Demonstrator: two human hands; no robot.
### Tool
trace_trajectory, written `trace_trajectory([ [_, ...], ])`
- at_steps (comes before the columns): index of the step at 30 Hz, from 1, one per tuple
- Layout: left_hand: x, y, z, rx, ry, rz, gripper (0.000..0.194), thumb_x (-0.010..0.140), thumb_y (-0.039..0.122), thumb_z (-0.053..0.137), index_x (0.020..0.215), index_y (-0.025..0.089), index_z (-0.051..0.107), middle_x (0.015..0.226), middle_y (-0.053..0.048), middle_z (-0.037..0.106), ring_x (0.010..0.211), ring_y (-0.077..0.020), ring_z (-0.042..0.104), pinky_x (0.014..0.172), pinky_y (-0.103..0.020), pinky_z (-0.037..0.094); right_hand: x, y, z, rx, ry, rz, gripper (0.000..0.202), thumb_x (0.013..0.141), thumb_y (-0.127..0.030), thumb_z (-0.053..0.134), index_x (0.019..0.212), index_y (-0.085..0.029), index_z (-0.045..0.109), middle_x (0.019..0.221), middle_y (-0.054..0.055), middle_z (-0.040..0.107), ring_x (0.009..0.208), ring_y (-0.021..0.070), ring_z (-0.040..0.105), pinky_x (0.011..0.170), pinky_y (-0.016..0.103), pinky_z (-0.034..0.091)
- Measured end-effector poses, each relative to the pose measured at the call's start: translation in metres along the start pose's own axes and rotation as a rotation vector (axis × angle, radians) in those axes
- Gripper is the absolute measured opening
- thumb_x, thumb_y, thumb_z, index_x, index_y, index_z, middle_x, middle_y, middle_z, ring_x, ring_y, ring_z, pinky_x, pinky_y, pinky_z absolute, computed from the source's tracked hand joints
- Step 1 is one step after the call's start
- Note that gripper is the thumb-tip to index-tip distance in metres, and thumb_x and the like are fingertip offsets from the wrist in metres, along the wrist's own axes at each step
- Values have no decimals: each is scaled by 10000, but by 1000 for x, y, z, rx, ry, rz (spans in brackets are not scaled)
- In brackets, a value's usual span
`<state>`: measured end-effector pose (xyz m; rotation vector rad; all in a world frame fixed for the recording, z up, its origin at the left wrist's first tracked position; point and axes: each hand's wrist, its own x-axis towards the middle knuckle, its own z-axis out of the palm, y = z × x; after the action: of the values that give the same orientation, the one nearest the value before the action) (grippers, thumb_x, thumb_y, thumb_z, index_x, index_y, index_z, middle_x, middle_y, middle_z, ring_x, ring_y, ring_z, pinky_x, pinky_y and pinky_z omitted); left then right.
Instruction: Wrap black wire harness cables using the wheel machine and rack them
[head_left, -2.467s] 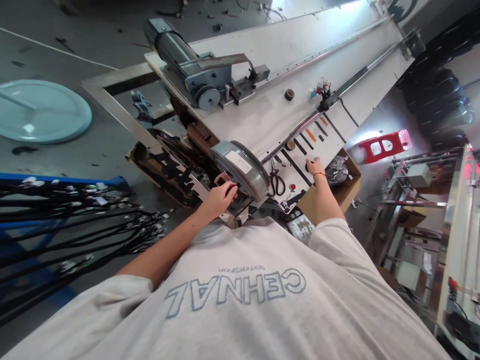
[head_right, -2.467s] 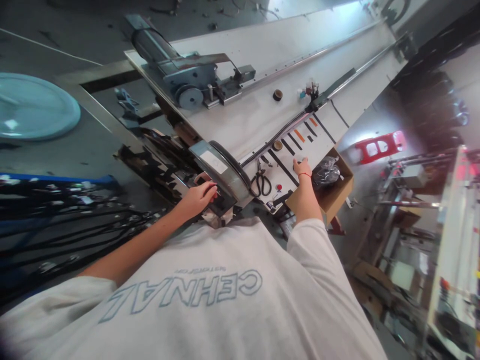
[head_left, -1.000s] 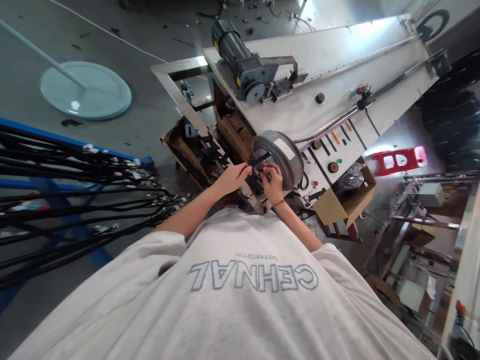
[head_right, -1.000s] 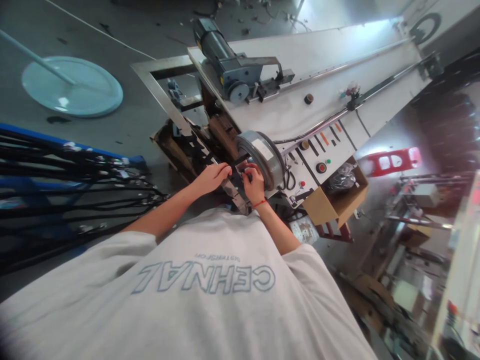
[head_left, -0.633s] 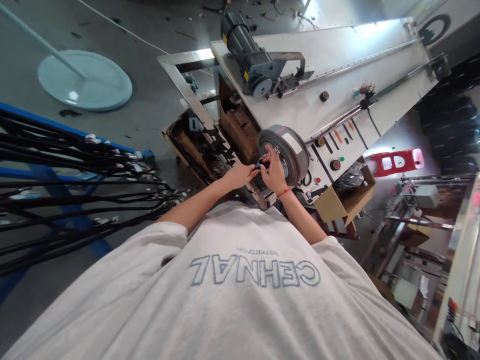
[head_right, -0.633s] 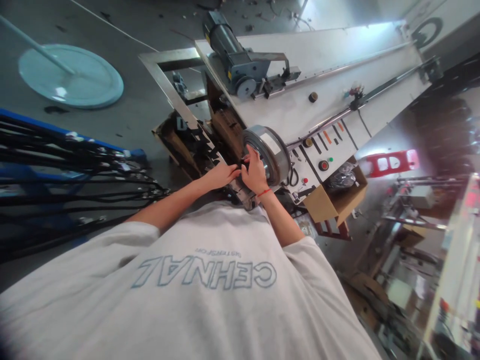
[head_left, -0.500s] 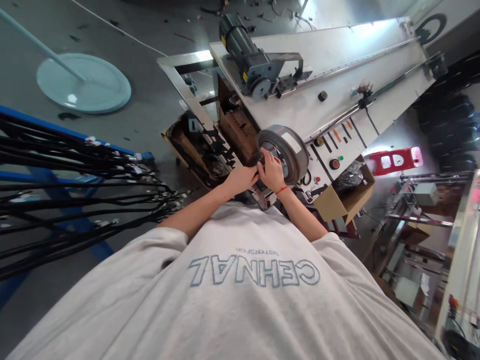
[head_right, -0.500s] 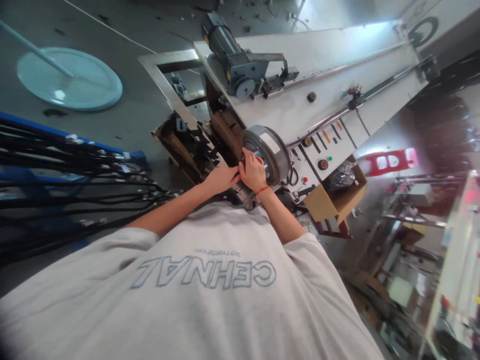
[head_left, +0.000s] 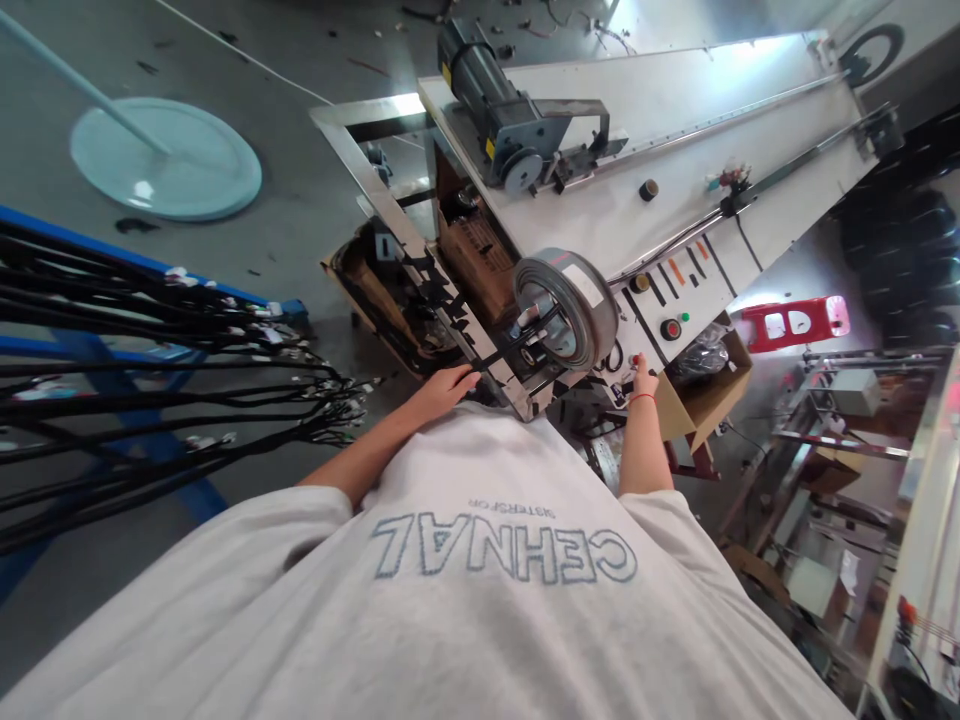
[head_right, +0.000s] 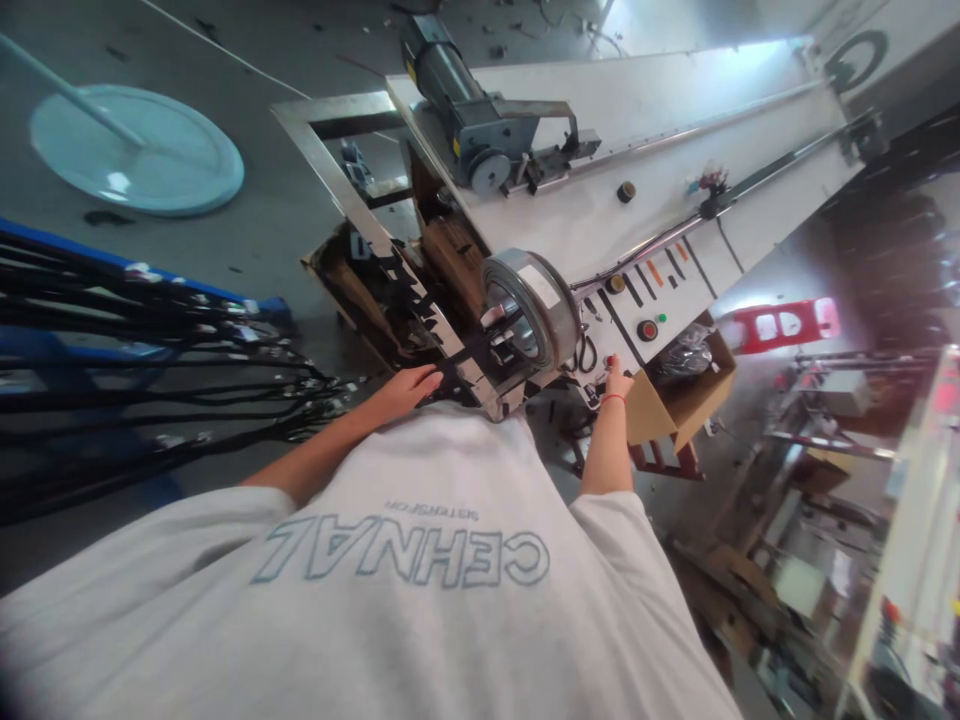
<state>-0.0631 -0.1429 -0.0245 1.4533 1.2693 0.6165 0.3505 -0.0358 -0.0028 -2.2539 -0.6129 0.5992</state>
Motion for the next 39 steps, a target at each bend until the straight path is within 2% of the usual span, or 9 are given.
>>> trace_trajectory([
  [3, -1, 13, -1, -24, 84, -8, 448, 899, 565, 355, 663, 192, 433, 597, 13, 460, 590, -141, 444, 582, -268, 352, 0, 15, 13, -59, 108, 21, 536, 804, -519, 656, 1081, -65, 587, 1041, 148, 698, 1055, 242, 652, 842, 319, 564],
  [8, 4, 13, -2, -34, 115, -14, 457, 866, 587, 400, 659, 184, 455, 591, 20, 441, 582, -130, 409, 559, -255, 328, -4, 19, 15, -225, 212, 26, 717, 814, -634, 607, 1204, -35, 545, 1225, 252, 620, 1213, 309, 584, 1026, 377, 467],
  [11, 3, 10, -2, -10, 115, -20, 442, 825, 588, 473, 694, 168, 523, 613, 15, 497, 589, -133, 439, 555, -249, 333, -5, 19, 12, -275, 192, 17, 762, 819, -651, 595, 1241, -21, 518, 1245, 276, 602, 1243, 332, 560, 1051, 402, 444],
  [16, 5, 10, 2, 20, 105, -24, 425, 810, 559, 511, 693, 155, 580, 595, 8, 530, 577, -135, 455, 548, -249, 336, -6, 21, 13, -254, 179, -4, 733, 831, -635, 598, 1244, -36, 514, 1247, 260, 609, 1250, 322, 556, 1063, 397, 432],
  [21, 21, 13, 7, 77, 118, -2, 414, 817, 546, 521, 710, 154, 600, 586, 8, 528, 574, -141, 467, 550, -255, 337, -4, 25, 17, -239, 200, 2, 705, 823, -644, 594, 1220, -66, 523, 1239, 239, 619, 1218, 308, 582, 1041, 391, 453],
  [31, 60, 32, 17, 122, 141, 50, 355, 835, 491, 515, 671, 176, 525, 587, 11, 503, 583, -144, 452, 602, -275, 342, -5, 26, 16, -221, 195, -8, 697, 820, -627, 604, 1224, -67, 509, 1277, 244, 593, 1246, 297, 561, 1065, 377, 431],
  [35, 65, 33, 17, 80, 109, 46, 347, 810, 476, 537, 635, 178, 508, 580, 1, 514, 604, -157, 468, 616, -280, 346, -5, 26, 16, -226, 194, -7, 679, 816, -646, 597, 1198, -91, 515, 1257, 233, 607, 1231, 291, 572, 1048, 371, 444],
  [39, 61, 23, 19, 73, 105, 24, 354, 790, 480, 524, 609, 177, 505, 560, 2, 485, 597, -156, 454, 598, -272, 327, -5, 24, 17, -255, 198, -8, 715, 835, -670, 547, 1221, -70, 496, 1273, 255, 591, 1227, 297, 572, 1046, 379, 442],
])
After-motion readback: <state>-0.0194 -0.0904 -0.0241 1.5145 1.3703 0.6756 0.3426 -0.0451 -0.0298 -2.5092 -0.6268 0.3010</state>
